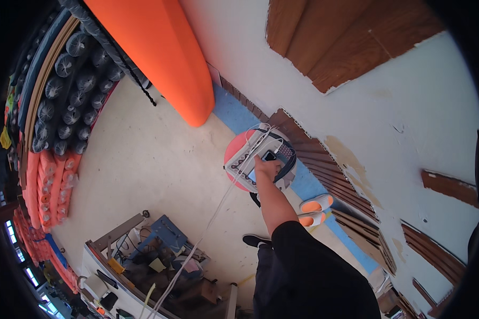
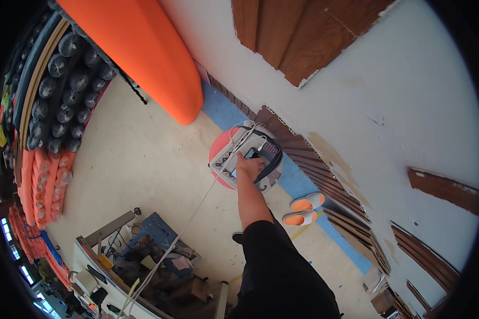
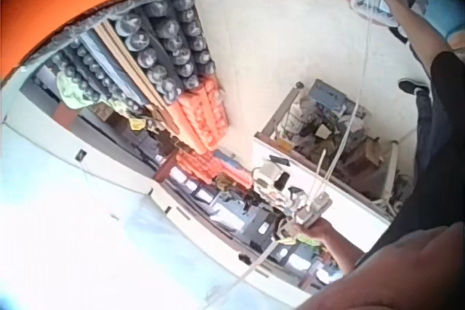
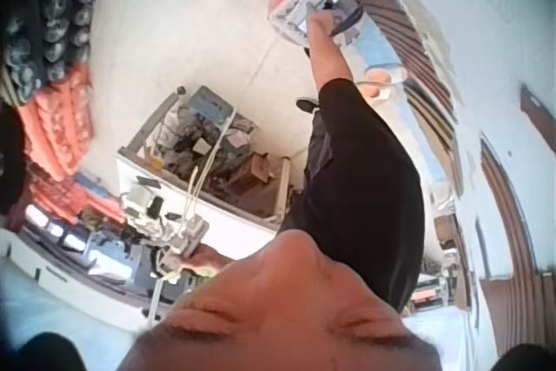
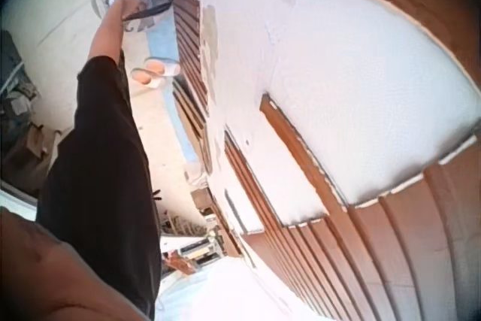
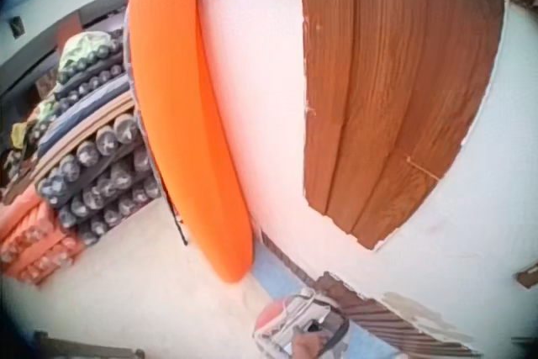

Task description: The person aligns a large white fabric sheet on a cutting table, smooths it with hands, and uses a powered straight-edge cutter to trim the fabric. They also plug in the cutter's power cord and adjust the fabric position before cutting.

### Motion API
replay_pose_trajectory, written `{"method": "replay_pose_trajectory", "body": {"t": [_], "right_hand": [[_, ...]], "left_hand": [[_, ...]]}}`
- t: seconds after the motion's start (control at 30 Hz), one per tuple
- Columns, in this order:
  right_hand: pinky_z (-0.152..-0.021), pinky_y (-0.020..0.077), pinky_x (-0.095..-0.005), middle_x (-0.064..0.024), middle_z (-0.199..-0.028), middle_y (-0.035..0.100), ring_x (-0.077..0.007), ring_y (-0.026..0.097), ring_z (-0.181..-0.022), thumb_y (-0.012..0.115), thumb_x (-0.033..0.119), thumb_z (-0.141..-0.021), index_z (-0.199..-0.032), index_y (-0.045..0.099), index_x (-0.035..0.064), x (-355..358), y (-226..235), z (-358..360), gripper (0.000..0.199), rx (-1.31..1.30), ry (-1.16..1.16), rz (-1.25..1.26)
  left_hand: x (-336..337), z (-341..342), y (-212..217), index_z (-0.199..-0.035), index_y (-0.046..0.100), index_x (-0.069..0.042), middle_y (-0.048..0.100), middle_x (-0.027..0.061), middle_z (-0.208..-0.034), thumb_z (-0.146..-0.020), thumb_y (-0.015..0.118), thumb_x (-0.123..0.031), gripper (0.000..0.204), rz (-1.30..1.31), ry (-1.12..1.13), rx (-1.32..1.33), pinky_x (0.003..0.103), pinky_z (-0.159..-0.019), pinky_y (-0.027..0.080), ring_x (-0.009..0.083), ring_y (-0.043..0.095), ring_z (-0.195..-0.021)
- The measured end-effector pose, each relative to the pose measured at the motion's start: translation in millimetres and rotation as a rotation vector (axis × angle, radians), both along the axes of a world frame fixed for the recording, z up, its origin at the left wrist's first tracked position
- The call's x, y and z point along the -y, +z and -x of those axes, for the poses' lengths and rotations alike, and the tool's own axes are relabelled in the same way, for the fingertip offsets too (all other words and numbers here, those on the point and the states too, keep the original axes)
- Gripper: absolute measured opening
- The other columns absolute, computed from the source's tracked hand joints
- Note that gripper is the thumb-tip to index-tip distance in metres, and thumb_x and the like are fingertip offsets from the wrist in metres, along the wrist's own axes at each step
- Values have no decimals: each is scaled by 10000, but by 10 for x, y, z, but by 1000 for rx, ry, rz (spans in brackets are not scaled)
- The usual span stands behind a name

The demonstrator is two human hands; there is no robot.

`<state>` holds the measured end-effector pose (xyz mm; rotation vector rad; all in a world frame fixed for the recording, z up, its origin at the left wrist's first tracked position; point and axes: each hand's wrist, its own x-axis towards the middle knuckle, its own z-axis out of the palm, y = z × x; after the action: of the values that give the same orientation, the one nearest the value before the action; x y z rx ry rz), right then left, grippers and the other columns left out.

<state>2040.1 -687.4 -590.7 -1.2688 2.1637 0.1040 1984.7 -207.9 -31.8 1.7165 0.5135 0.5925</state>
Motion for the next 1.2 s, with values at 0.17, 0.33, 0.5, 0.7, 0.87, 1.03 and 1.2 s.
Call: {"method": "replay_pose_trajectory", "body": {"t": [0.17,0.33,0.5,0.7,0.87,1.03,1.2], "right_hand": [[-1024,493,-602,-172,-1358,544,-399,534,-1306,852,433,-722,-1385,467,80,-105,-195,79,844,-17,256,70],[-981,481,-620,-134,-1370,559,-402,509,-1291,817,355,-729,-1408,506,205,-207,-241,395,762,-16,536,261],[-954,479,-621,-127,-1283,550,-385,503,-1276,762,410,-789,-1402,509,214,-169,-203,267,691,-54,570,250],[-923,492,-637,-135,-1290,537,-385,495,-1280,710,462,-812,-1411,501,193,-204,-193,234,689,-117,593,268],[-893,509,-646,-141,-1288,534,-392,495,-1281,699,465,-815,-1400,492,179,-175,-196,220,683,-126,629,226],[-891,494,-608,-145,-1262,535,-378,510,-1236,714,443,-812,-1369,495,127,-174,-197,187,677,-146,629,259],[-1081,406,-575,-165,-1427,520,-403,482,-1318,778,415,-794,-1498,437,86,-300,126,414,848,13,614,350]], "left_hand": [[280,-125,39,-1276,699,-110,697,147,-1336,-947,701,-369,419,-105,-148,7,507,-1091,518,316,663,-1232],[209,-206,26,-1275,701,-103,700,156,-1336,-951,693,-370,421,-50,-175,19,493,-1079,524,318,662,-1238],[345,-253,21,-1231,707,-97,718,154,-1276,-952,688,-355,380,-86,-164,9,490,-1049,535,316,686,-1177],[410,-251,-11,-1141,708,-94,737,131,-1138,-938,703,-341,320,-72,-85,13,485,-982,563,307,711,-1062],[267,-189,-7,-1132,707,-92,738,127,-1110,-916,725,-335,326,-41,-91,24,474,-972,567,309,713,-1055],[200,-147,-8,-1166,711,-65,740,153,-1149,-915,724,-341,373,-23,-89,63,488,-985,555,325,711,-1064],[110,-81,-9,-1196,717,-41,740,177,-1176,-914,717,-355,422,-8,-101,74,493,-1002,541,338,710,-1074]]}}
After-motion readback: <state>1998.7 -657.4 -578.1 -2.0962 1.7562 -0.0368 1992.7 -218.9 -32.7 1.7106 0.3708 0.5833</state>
